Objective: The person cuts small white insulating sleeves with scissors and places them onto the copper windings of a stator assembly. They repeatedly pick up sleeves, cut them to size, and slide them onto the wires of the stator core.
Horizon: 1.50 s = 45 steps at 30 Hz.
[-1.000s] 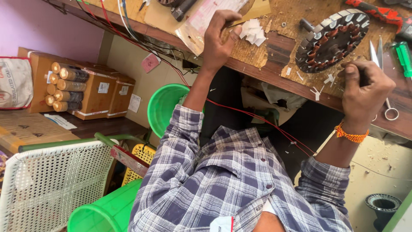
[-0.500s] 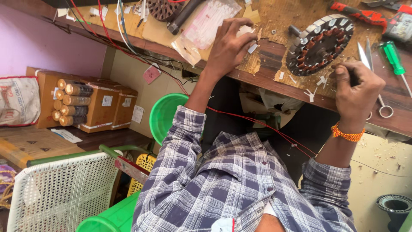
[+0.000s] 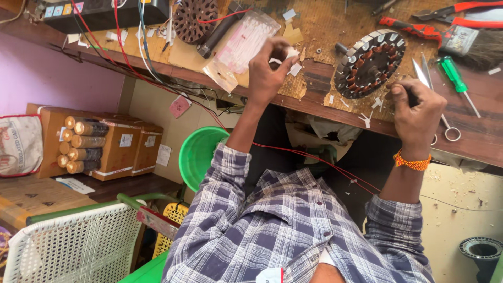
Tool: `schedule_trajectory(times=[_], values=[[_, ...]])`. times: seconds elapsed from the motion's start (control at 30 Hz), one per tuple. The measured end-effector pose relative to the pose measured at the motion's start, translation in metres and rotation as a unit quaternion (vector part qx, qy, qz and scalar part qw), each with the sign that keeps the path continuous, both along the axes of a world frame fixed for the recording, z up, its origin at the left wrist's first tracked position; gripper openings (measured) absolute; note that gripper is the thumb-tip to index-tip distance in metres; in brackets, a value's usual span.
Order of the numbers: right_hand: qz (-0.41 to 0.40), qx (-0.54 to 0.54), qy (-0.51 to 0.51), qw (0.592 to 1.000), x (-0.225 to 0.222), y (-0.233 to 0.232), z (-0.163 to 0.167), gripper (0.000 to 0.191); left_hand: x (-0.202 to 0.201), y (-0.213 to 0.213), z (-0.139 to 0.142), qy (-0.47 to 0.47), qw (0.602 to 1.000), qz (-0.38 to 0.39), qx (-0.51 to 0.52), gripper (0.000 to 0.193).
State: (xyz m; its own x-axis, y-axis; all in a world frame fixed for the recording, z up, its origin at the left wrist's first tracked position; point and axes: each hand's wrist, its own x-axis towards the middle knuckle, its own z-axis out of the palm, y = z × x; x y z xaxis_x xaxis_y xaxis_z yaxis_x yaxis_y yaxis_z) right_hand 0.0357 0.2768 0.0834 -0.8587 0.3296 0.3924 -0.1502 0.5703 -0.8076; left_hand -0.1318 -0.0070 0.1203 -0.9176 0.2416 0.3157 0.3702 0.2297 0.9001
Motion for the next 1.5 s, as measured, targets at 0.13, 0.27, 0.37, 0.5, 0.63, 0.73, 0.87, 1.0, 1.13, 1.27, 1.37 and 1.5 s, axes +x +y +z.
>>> schedule_trajectory(times=[0.13, 0.27, 0.37, 0.5, 0.63, 0.73, 0.87, 1.0, 1.13, 1.27, 1.37, 1.5], values=[[-0.001, -0.011, 0.006, 1.0, -0.001, 0.0, -0.003, 0.038, 0.011, -0.008, -0.006, 0.078, 0.994, -0.027, -0.079, 0.015], [-0.002, -0.016, -0.001, 1.0, 0.0, 0.001, -0.008, 0.042, 0.023, -0.014, -0.011, 0.126, 0.986, -0.071, -0.078, 0.016], [0.007, -0.045, 0.019, 0.999, 0.0, -0.001, -0.008, 0.045, 0.03, -0.02, -0.01, 0.105, 0.989, -0.076, -0.072, 0.016], [0.024, -0.102, 0.07, 0.992, 0.015, 0.001, -0.001, 0.047, 0.037, -0.028, -0.002, 0.124, 0.982, -0.093, -0.104, 0.015], [-0.092, -0.15, 0.024, 0.984, 0.062, 0.016, 0.013, 0.042, 0.045, -0.036, 0.008, 0.081, 0.986, -0.118, -0.087, 0.019], [-0.162, 0.103, 0.002, 0.981, 0.095, 0.032, 0.021, 0.029, 0.057, -0.039, 0.015, 0.061, 0.986, -0.133, -0.076, 0.02], [-0.184, 0.159, -0.059, 0.968, 0.11, 0.035, 0.016, 0.023, 0.066, -0.03, 0.013, 0.165, 0.968, -0.13, -0.14, 0.023], [-0.19, 0.243, -0.1, 0.946, 0.105, 0.023, 0.012, 0.028, 0.075, -0.008, -0.001, 0.048, 0.989, -0.135, -0.02, 0.01], [-0.228, 0.321, -0.137, 0.909, 0.108, 0.0, 0.024, 0.029, 0.083, 0.004, -0.01, -0.151, 0.966, -0.188, 0.087, 0.01], [-0.262, 0.114, -0.244, 0.927, 0.126, -0.027, 0.039, 0.046, 0.085, 0.001, -0.013, -0.296, 0.893, -0.269, 0.208, 0.016], [-0.243, -0.084, -0.237, 0.937, 0.131, -0.033, 0.038, 0.059, 0.09, -0.005, -0.019, -0.374, 0.829, -0.321, 0.262, 0.013], [-0.122, -0.361, -0.165, 0.91, 0.14, -0.035, 0.018, 0.057, 0.103, -0.008, -0.037, -0.359, 0.799, -0.366, 0.314, 0.008]])
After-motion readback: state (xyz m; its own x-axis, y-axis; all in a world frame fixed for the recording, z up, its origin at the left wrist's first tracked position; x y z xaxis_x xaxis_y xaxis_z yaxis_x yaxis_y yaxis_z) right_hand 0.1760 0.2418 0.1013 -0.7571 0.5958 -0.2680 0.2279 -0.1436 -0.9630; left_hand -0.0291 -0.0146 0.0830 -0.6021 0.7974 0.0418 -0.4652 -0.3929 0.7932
